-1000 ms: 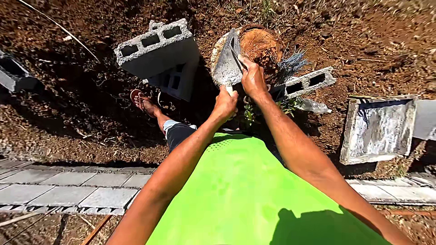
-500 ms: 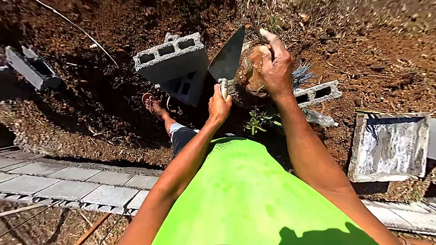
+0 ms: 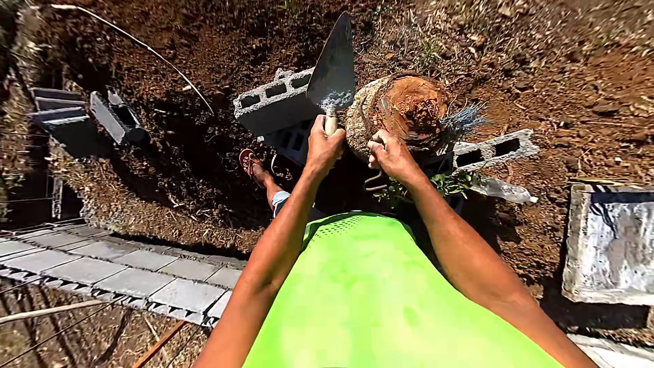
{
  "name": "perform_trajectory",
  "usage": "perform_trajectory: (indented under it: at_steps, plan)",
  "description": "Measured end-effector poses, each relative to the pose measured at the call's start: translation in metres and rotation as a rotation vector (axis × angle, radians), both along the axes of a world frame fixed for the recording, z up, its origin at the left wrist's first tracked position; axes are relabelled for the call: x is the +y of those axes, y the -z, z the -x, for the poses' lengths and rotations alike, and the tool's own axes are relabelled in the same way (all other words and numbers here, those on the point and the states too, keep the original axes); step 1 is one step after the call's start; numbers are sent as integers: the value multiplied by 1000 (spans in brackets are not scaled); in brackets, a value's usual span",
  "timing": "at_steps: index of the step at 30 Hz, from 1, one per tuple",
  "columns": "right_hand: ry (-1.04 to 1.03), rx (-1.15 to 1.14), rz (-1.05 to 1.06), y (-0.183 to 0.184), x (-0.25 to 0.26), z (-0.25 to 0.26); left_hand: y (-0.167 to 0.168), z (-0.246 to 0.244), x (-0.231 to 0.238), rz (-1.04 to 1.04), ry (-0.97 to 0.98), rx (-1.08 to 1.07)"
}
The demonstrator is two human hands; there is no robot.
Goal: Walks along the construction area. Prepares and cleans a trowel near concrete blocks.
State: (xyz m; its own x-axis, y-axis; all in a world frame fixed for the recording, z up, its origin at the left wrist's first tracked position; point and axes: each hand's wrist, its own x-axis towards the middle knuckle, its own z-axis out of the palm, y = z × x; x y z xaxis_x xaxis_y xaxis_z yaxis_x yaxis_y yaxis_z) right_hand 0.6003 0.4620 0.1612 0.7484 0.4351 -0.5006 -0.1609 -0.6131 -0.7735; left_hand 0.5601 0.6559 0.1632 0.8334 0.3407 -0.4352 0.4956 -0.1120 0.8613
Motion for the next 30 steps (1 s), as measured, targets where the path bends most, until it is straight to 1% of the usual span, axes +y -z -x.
perform_trajectory:
  at_steps: [2,4,6,8,9,11,12,13,15,16,18,20,23,25,26,27,28,29,30]
  plan:
    - [69,174,-186,7,-13,16,1,4,0,169,-64,-97]
    - [161,354,-344,15,-27,41,4,13,2,337,-76,-159]
    - [242,503,-420,30,-33,64,6,17,5,364,-71,-50]
    - [184,579,-472,48,-42,91,9,19,4,319,-125,73]
    - [106,607,-490,53,-46,102,11,19,4,305,-150,108]
    - [-36,627,-464,53,-53,116,15,23,3,297,-160,133]
    - [-35,600,-448,48,-53,119,14,24,5,291,-142,133]
    - [18,537,-424,41,-52,119,12,25,8,281,-111,133]
    - [134,275,-303,31,-48,116,8,26,17,258,-36,146]
    - [150,111,-223,29,-46,109,7,26,22,252,1,148]
    - [104,-166,-57,22,-43,85,3,24,30,269,56,148]
    - [30,-358,24,7,-40,58,-1,23,36,326,94,146]
    - [17,-615,-10,-40,-33,35,-5,20,44,404,162,130]
    - [61,-772,-123,-69,-25,32,-8,21,48,449,205,120]
    - [67,-837,-184,-73,-20,29,-9,22,51,485,224,106]
    - [54,-881,-224,-67,-15,26,-9,22,53,529,241,94]
    - [21,-892,-221,-55,-11,21,-9,21,55,570,257,84]
    - [-24,-852,-172,-42,-8,17,-10,21,55,601,272,80]
    - [-76,-774,-101,-37,-7,13,-10,20,55,619,284,80]
